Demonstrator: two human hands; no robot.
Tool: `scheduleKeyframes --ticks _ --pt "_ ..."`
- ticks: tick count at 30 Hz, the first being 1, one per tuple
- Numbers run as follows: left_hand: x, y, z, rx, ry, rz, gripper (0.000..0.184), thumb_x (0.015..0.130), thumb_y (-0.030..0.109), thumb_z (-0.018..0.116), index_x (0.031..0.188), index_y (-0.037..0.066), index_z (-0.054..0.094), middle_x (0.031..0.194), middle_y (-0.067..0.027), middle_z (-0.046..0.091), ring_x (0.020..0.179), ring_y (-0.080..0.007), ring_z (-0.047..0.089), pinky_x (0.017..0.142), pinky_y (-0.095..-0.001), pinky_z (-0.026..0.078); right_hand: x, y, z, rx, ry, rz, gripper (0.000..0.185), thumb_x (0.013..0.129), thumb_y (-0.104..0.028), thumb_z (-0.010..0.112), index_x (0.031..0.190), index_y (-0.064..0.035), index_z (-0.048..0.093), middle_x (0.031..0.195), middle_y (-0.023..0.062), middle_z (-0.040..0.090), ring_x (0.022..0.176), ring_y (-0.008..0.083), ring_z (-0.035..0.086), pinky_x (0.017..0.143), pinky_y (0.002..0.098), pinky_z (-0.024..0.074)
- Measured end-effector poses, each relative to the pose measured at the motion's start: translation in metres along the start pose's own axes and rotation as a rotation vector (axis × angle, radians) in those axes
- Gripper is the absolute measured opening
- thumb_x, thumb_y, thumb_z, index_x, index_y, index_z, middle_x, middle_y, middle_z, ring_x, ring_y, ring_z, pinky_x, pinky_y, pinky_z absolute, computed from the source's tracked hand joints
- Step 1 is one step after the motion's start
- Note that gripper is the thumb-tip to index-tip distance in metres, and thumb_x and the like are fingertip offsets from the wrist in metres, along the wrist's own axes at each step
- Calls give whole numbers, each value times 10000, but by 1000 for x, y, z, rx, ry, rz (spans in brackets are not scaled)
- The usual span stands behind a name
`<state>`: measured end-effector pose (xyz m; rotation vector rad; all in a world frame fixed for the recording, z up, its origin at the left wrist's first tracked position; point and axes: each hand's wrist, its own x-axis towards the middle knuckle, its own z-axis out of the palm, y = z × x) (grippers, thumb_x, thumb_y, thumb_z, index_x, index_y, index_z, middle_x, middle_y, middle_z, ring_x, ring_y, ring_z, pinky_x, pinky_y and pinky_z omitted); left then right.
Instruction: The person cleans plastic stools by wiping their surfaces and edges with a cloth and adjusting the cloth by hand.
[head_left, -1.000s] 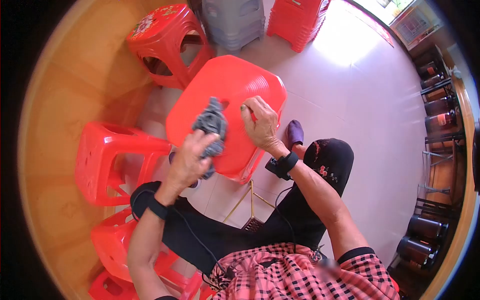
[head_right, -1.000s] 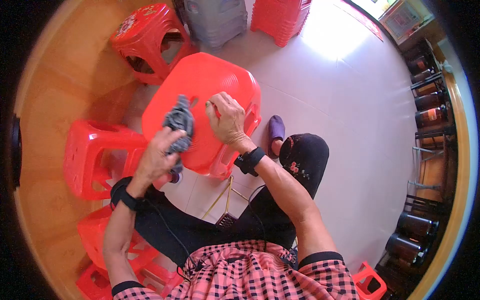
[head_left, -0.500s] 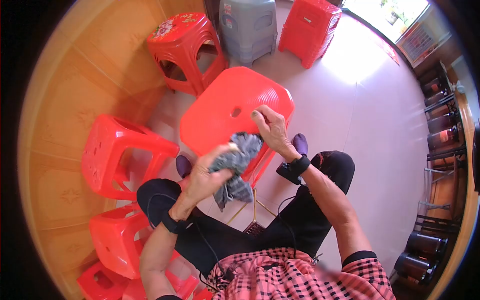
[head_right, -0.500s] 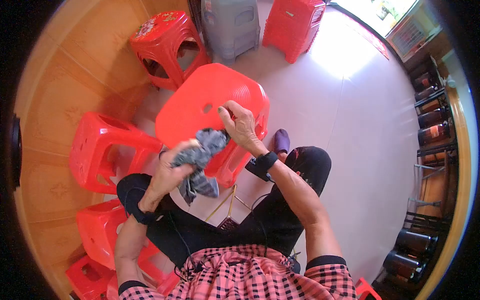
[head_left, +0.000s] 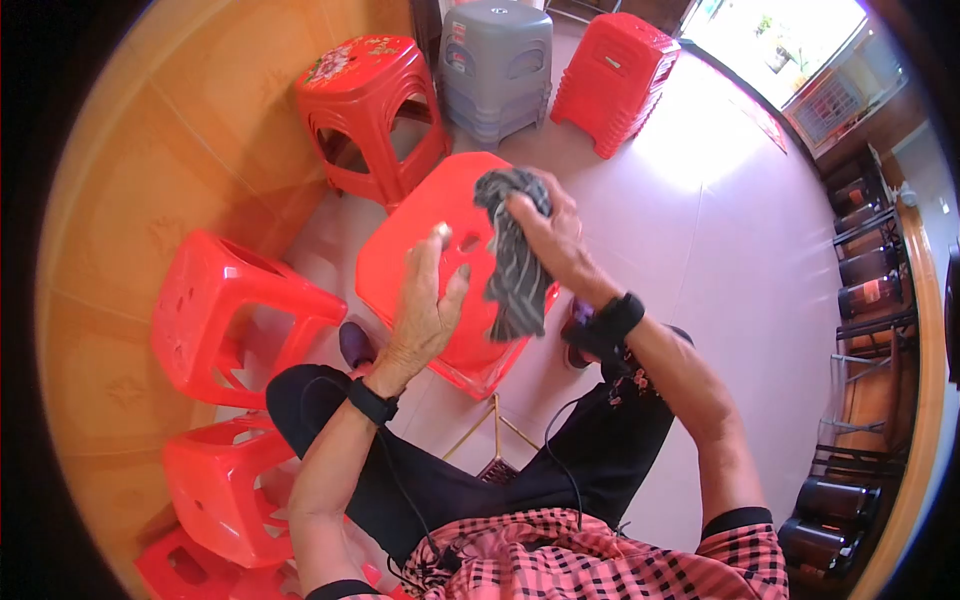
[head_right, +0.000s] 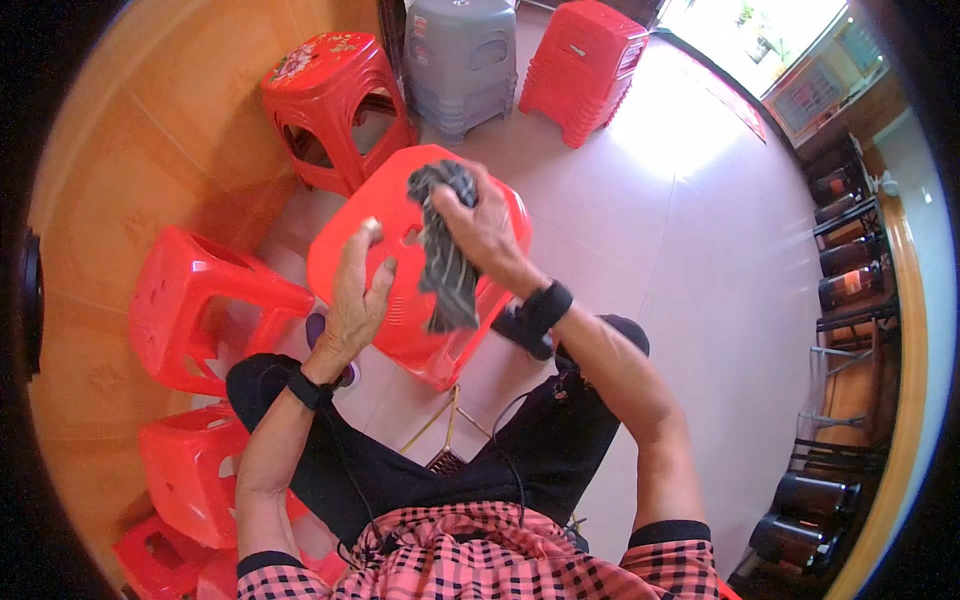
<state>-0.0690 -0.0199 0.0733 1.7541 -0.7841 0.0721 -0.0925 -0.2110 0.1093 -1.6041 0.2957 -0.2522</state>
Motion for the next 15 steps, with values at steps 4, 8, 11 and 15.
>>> scheduleKeyframes --ticks 4,8,11,15 --pt "-37 -40 2 590 -212 171 462 779 158 624 1185 -24 497 1202 -241 459 1132 -388 433 978 -470 358 66 18 -21 -774 79 -180 595 792 -397 619 1243 -25 510 1205 201 530 1116 355 515 894 507 426" --pt "-43 -44 10 656 -167 274 427 737 162 628 1117 -15 547 1128 -216 484 1104 -405 423 939 -529 357 83 64 9 -1167 154 -220 656 763 -396 643 1306 -77 463 1366 211 358 1216 445 359 908 613 346" --pt "-42 -49 8 594 -189 295 412 721 141 626 1097 -13 562 1092 -215 492 1089 -397 434 933 -511 365 82 65 30 -1129 132 -306 630 751 -327 642 1319 -126 457 1333 175 418 1143 423 423 887 587 374" --pt "-44 -55 6 528 -223 283 409 708 121 624 1090 -11 564 1082 -211 496 1079 -397 445 929 -505 370 60 61 73 -892 -240 -539 535 722 -243 644 1239 -145 543 1293 131 482 1100 384 461 895 535 395"
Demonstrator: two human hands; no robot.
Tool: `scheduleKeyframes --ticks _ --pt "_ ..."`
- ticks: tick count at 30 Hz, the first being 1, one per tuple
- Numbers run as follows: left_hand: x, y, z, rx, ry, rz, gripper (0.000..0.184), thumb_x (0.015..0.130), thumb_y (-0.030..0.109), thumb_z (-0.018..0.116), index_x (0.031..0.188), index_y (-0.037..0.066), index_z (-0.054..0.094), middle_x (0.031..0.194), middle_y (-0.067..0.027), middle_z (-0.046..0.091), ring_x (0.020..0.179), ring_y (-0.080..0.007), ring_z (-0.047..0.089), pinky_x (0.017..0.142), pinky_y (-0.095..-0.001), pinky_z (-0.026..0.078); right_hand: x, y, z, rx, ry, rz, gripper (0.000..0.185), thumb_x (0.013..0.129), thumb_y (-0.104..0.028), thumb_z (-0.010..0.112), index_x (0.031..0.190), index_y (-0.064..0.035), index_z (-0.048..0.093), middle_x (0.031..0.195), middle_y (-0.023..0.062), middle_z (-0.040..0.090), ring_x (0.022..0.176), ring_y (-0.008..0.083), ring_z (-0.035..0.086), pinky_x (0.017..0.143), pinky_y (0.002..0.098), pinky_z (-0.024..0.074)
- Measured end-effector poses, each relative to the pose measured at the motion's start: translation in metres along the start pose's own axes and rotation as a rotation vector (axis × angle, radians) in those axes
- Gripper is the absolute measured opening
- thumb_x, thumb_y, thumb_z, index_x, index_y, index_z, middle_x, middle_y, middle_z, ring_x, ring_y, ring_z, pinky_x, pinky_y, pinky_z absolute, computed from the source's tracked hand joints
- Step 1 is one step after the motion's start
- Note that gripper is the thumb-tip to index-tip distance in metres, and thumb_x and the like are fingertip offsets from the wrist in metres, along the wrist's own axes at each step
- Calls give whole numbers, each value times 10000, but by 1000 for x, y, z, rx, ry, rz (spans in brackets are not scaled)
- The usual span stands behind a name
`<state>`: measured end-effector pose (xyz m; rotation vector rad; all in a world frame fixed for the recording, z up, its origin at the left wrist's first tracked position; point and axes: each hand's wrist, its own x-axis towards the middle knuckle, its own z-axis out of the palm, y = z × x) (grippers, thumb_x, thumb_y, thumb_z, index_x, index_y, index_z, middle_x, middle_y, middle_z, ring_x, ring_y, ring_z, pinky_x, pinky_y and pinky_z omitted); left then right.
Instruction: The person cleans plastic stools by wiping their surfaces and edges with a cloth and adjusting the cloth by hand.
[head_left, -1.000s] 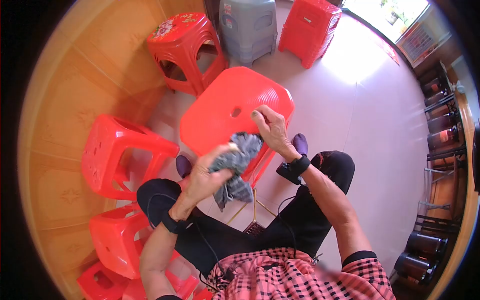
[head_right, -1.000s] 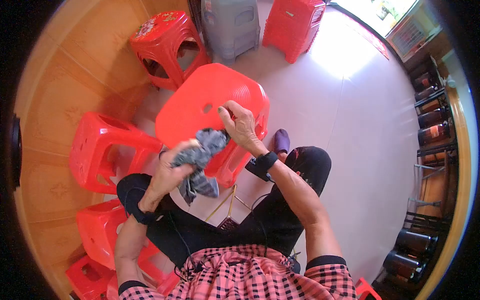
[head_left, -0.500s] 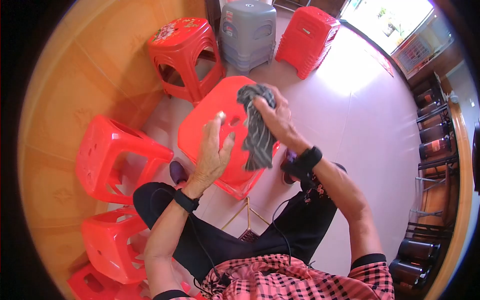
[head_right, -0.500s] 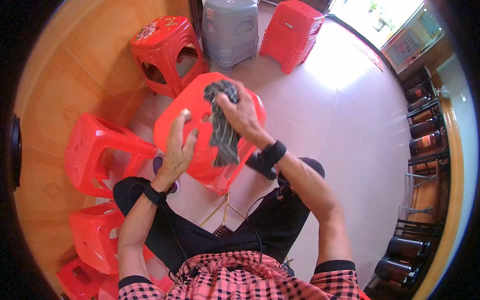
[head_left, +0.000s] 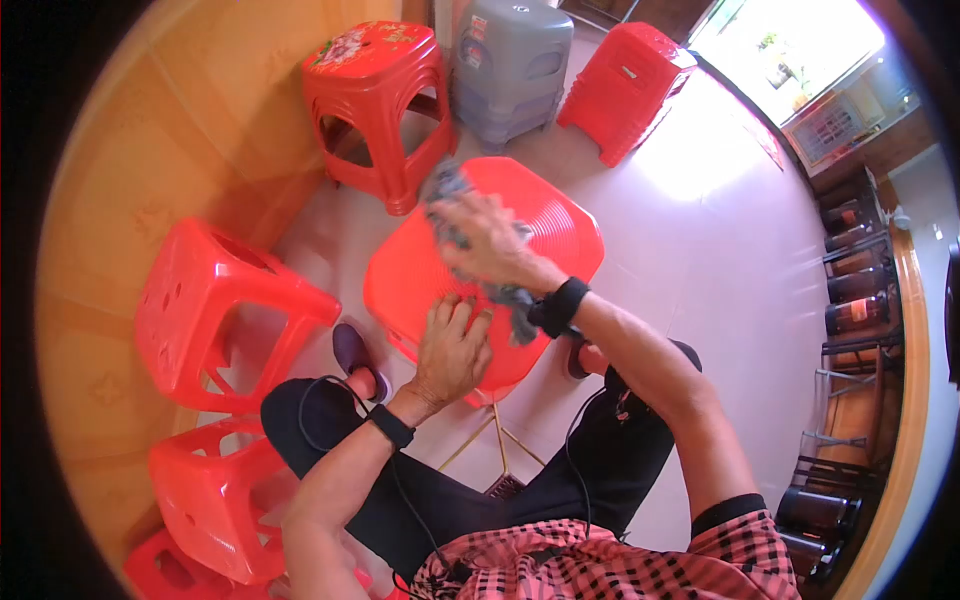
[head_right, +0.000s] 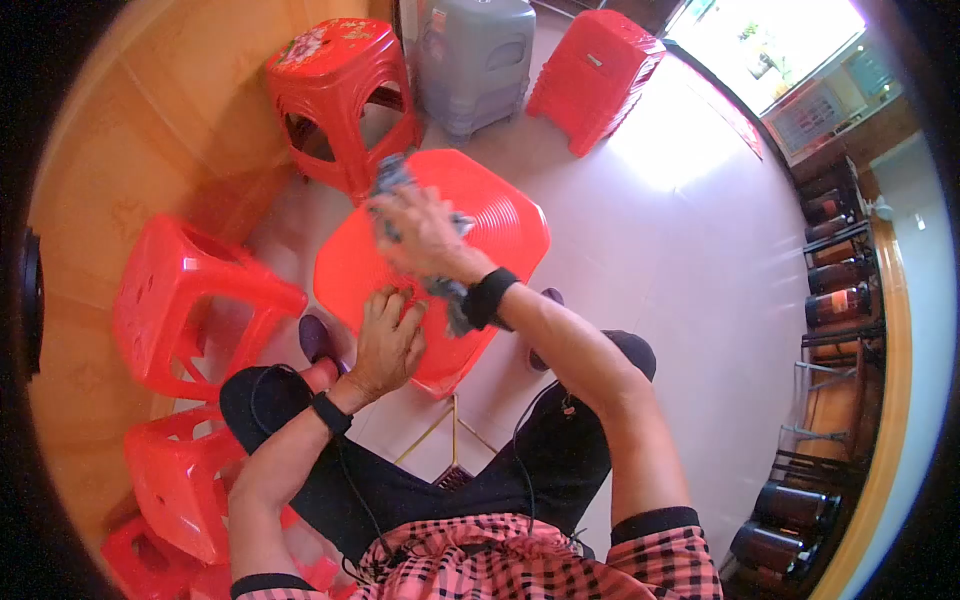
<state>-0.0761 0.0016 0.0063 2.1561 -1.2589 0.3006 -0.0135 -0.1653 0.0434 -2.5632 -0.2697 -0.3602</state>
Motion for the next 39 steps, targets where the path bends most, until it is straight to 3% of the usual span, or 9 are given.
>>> scheduleKeyframes --ticks 2,5,9,11,17,21,24,32,39 --pt "-1 0 3 -13 50 17 400 706 104 621 1085 -9 561 1070 -204 500 1068 -396 453 916 -500 377 13 -18 14 178 -161 -272 509 696 -214 643 1197 -152 580 1230 114 533 1113 343 467 908 504 392" --pt "-3 1 0 -50 -30 -49 398 712 103 620 1089 -6 556 1085 -204 500 1079 -400 454 907 -500 381 24 -43 20 188 -227 -412 422 678 -220 644 1098 -172 630 1096 64 592 1025 297 519 841 462 435" --pt "-1 2 4 26 59 -6 392 721 112 621 1088 -5 551 1096 -208 499 1071 -404 462 902 -499 384 43 -29 14 180 -271 -432 408 670 -240 647 1073 -181 640 1082 54 596 1011 290 525 827 469 432" --pt "1 4 -1 -22 24 -38 379 727 111 617 1081 -5 549 1101 -209 498 1054 -406 470 901 -497 385 55 -17 11 4 -274 -250 471 669 -240 667 1132 -170 613 1154 84 583 1103 304 493 871 470 397" --pt "3 8 -2 -42 28 -74 372 716 103 611 1069 3 548 1110 -209 495 1064 -413 462 910 -496 381 70 56 -5 -237 94 -43 464 682 -337 678 1109 -162 634 1117 104 593 1055 335 517 879 486 398" --pt "2 6 0 -40 29 -73 372 712 108 613 1064 9 550 1119 -206 492 1073 -409 458 922 -496 377 55 78 -29 -290 171 148 452 698 -342 674 1095 -129 636 1129 132 586 1063 346 516 883 489 402" --pt "3 6 2 4 44 -63 370 711 107 609 1065 12 552 1125 -202 489 1080 -401 456 933 -498 371 33 84 -56 -335 102 518 478 724 -376 642 1069 -45 627 1099 201 599 1062 387 526 886 501 413" --pt "5 8 1 35 77 -55 363 718 128 601 1062 19 556 1119 -183 491 1080 -385 452 942 -497 354 -56 103 -89 -197 118 713 524 756 -426 602 1041 14 592 1026 264 608 1003 404 568 868 493 450" --pt "4 8 2 54 75 -43 351 730 137 591 1061 24 555 1120 -174 488 1081 -378 450 947 -494 346 -116 50 -65 -362 426 555 471 729 -311 661 1046 11 528 1006 229 549 945 391 546 780 485 483"
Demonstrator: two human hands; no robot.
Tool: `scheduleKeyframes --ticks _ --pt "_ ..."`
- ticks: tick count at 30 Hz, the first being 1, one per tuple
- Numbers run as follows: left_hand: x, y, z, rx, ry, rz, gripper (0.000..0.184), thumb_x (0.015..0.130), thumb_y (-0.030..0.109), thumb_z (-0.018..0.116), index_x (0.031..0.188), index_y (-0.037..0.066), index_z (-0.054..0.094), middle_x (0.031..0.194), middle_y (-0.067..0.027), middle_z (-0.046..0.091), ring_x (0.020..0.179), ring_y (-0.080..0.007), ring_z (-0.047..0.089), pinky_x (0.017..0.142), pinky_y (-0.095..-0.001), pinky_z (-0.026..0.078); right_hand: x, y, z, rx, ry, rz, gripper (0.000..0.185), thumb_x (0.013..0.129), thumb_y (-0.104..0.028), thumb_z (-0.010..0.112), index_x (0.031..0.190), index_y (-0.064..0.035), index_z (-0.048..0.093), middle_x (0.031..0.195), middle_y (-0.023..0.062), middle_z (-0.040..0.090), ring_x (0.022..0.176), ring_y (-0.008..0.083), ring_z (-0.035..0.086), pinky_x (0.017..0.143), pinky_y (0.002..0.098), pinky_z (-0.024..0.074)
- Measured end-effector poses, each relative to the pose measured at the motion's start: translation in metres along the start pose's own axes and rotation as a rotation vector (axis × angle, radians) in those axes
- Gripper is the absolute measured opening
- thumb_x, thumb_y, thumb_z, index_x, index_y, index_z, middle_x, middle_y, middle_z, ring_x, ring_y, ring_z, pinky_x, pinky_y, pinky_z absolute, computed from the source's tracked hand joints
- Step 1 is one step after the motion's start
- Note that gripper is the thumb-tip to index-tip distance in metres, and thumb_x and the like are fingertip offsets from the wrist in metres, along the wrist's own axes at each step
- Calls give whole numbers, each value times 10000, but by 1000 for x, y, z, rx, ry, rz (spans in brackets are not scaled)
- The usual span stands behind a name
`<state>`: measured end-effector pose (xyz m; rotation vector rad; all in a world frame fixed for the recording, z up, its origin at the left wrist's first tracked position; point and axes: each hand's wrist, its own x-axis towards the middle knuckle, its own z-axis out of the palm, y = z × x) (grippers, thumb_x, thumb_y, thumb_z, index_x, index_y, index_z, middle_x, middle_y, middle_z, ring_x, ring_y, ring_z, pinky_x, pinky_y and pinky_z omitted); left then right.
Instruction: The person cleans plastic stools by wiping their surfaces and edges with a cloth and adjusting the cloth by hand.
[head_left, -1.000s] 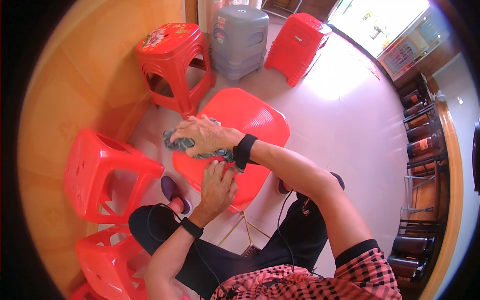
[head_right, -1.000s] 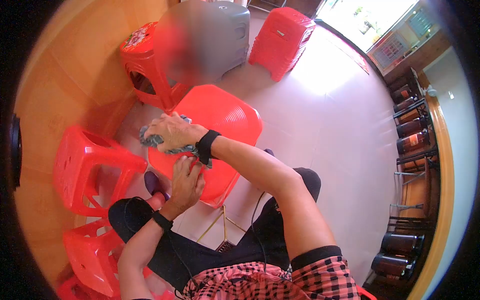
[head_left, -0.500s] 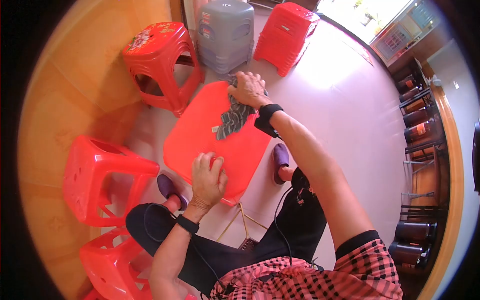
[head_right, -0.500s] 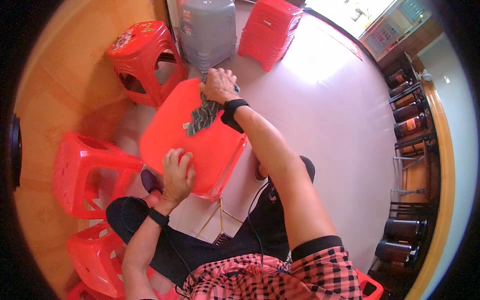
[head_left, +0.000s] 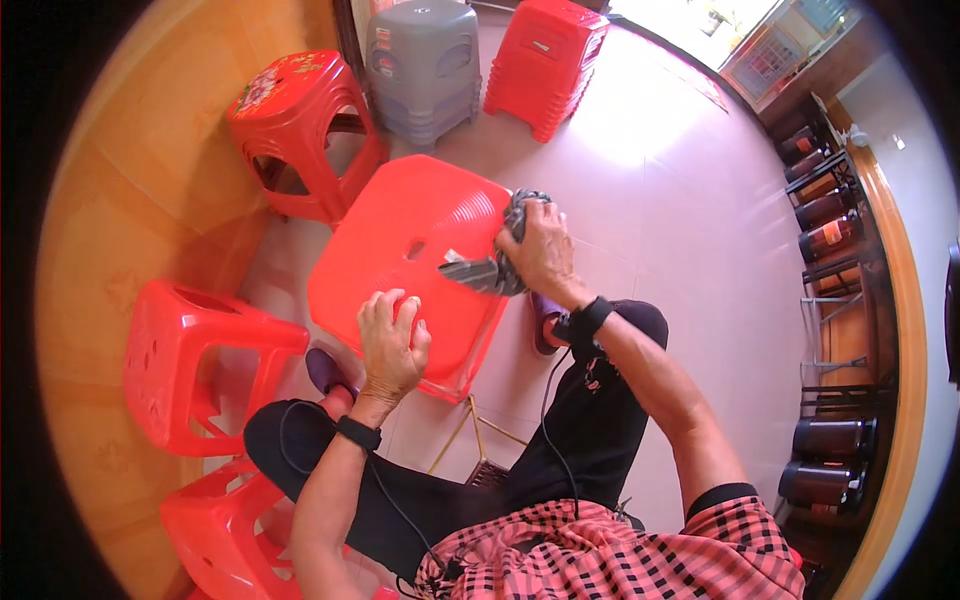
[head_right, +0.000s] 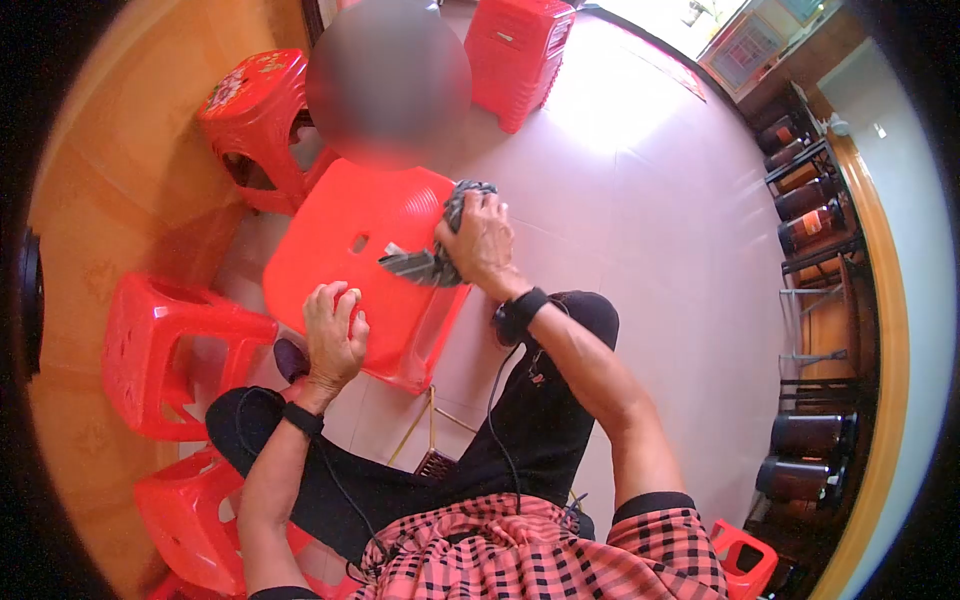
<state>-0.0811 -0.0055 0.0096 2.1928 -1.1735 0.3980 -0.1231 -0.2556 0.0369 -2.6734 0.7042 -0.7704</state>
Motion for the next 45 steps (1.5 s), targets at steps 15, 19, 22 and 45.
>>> scheduleKeyframes --ticks 15,19,22,45 --pt "-1 -1 -3 8 -48 -15 274 826 94 501 1084 14 550 1150 -167 494 1118 -360 438 985 -463 317 -99 -69 -34 373 -371 -427 460 649 -231 737 1025 -63 533 940 143 489 875 325 527 729 423 480" --pt "-2 -4 -2 19 -58 -10 302 798 103 531 1084 12 557 1154 -175 495 1115 -369 433 987 -483 317 -61 -49 -32 305 -420 -489 447 663 -242 726 1039 -85 543 963 145 501 899 336 538 693 441 490" --pt "-1 -3 -1 25 -63 0 310 789 104 534 1083 10 554 1155 -177 493 1121 -368 431 989 -483 315 -9 -22 -13 230 -270 -491 445 676 -259 716 1052 -88 551 981 168 511 894 367 543 714 474 484" --pt "1 -1 -2 49 -104 -17 302 787 143 520 1065 25 532 1162 -172 474 1118 -357 429 967 -476 317 -51 -16 34 1087 108 839 567 812 -334 604 1189 22 374 992 243 562 979 321 582 869 406 450"
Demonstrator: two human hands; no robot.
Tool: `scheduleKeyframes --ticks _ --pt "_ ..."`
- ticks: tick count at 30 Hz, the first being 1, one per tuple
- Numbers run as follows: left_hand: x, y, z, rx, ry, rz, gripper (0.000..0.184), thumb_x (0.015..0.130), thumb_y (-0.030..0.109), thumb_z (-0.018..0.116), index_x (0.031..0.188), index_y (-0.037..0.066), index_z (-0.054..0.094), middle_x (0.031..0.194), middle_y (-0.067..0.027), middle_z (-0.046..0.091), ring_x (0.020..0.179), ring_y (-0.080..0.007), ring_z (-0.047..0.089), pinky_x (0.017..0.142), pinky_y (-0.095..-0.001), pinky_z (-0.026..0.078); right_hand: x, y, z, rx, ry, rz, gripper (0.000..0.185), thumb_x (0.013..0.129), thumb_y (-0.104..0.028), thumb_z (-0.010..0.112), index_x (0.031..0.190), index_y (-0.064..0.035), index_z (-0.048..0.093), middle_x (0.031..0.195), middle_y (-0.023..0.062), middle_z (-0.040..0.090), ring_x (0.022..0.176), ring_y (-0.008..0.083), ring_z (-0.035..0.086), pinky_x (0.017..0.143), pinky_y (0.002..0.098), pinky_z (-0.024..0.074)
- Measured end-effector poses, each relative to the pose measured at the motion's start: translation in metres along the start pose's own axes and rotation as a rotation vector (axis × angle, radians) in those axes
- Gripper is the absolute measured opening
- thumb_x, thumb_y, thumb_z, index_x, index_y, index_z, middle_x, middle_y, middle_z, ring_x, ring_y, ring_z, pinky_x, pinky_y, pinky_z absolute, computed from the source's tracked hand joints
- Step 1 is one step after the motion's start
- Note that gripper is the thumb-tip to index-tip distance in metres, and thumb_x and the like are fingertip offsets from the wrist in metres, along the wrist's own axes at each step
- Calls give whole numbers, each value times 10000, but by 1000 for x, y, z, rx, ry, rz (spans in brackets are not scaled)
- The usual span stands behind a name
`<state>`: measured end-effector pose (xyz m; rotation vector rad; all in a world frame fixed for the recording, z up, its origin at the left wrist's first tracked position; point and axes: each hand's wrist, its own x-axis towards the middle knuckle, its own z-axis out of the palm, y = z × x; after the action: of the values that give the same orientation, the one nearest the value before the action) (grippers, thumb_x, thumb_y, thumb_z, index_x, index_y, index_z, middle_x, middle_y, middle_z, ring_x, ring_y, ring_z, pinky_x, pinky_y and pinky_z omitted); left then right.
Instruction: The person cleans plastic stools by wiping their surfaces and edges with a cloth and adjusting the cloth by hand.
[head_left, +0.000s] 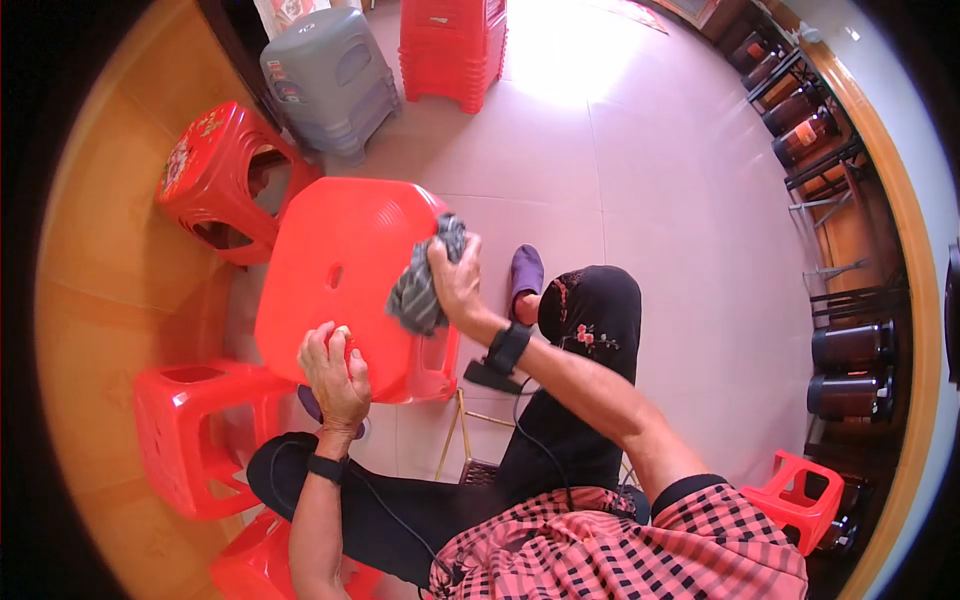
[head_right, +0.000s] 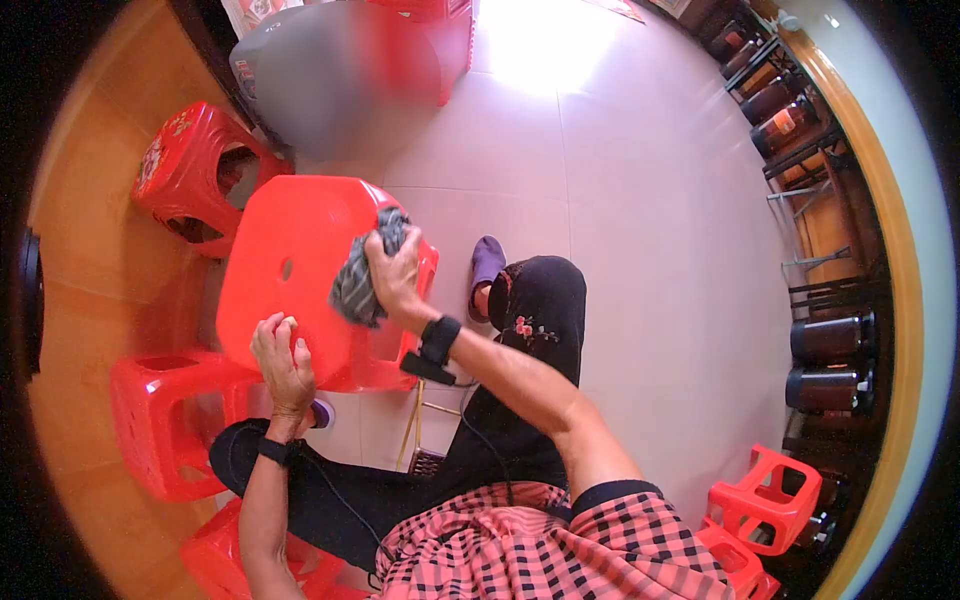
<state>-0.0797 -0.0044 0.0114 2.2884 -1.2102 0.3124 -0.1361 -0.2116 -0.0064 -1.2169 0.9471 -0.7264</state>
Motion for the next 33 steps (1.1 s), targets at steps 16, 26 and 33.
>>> scheduleKeyframes --ticks 16,26,33 --pt "2 1 -1 28 14 19 293 793 127 531 1069 28 532 1140 -160 478 1111 -342 437 973 -463 318 -141 41 -45 -294 -424 24 558 746 -263 695 1140 -3 397 914 218 580 897 341 616 830 419 467" --pt "0 -3 0 28 -18 -1 317 784 123 544 1084 23 527 1162 -161 470 1137 -341 427 980 -453 316 -46 -8 -40 -167 -280 -213 365 800 -266 603 1043 -2 535 898 218 621 886 321 636 809 402 485" --pt "0 0 0 19 -29 -18 338 785 125 541 1104 16 522 1174 -166 466 1143 -341 420 986 -456 311 24 -4 -31 -220 -202 -176 377 803 -319 570 997 5 566 867 214 635 842 337 639 758 414 493"
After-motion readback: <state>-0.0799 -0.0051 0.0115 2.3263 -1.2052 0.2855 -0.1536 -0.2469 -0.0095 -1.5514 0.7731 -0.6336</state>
